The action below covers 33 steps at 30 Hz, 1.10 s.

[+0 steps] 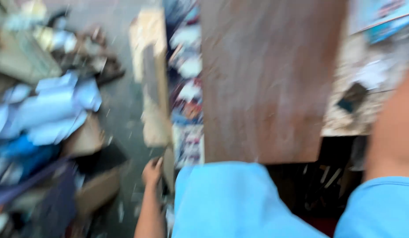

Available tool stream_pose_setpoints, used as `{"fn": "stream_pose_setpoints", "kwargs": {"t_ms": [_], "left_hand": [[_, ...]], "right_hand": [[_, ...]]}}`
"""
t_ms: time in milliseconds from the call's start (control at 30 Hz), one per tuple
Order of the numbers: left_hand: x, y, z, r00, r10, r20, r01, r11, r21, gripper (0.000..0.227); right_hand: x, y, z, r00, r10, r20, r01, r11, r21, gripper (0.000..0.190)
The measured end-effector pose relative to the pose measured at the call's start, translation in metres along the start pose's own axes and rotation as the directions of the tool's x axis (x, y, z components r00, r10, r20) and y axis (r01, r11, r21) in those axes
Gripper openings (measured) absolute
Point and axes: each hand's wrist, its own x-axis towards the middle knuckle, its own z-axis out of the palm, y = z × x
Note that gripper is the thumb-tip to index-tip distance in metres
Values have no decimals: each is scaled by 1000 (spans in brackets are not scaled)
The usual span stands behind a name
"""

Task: The person arranges multiple printed photographs on a large wooden board, placing them in a vertical column and adjusting their positions. The person handles the photos by hand, aligning them carefully and occasionally repositioning them to fit the layout.

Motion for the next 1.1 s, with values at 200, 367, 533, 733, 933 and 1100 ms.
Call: {"fn": "stream_pose_setpoints", "kwargs": {"t_ms": [200, 367, 533, 733, 933, 1100], "left_hand": [[23, -3, -5, 978, -183, -97, 186, 982, 19, 41], [32, 14, -29, 935, -110, -338, 76, 991, -111, 29], [41, 58, -54, 849, -56, -525, -91, 964, -250, 22], [1, 176, -107, 725, 156, -671, -383, 900, -206, 19], [-58, 322, -130, 670, 494, -555, -673, 719, -173, 24], [-75, 415, -123, 772, 613, -171, -620, 665, -416, 35]], "right_hand": [[-19, -148, 100, 977, -186, -100, 185, 983, -21, 32], [-59, -182, 155, 962, 171, 211, -95, 940, -327, 43], [-102, -123, 143, 902, 341, 265, -185, 860, -476, 36], [-171, -97, 153, 898, 333, 289, -279, 936, -213, 25], [-220, -83, 227, 823, 490, 287, -407, 862, -302, 17], [-216, -101, 317, 836, 422, 350, -403, 906, -130, 16]]}}
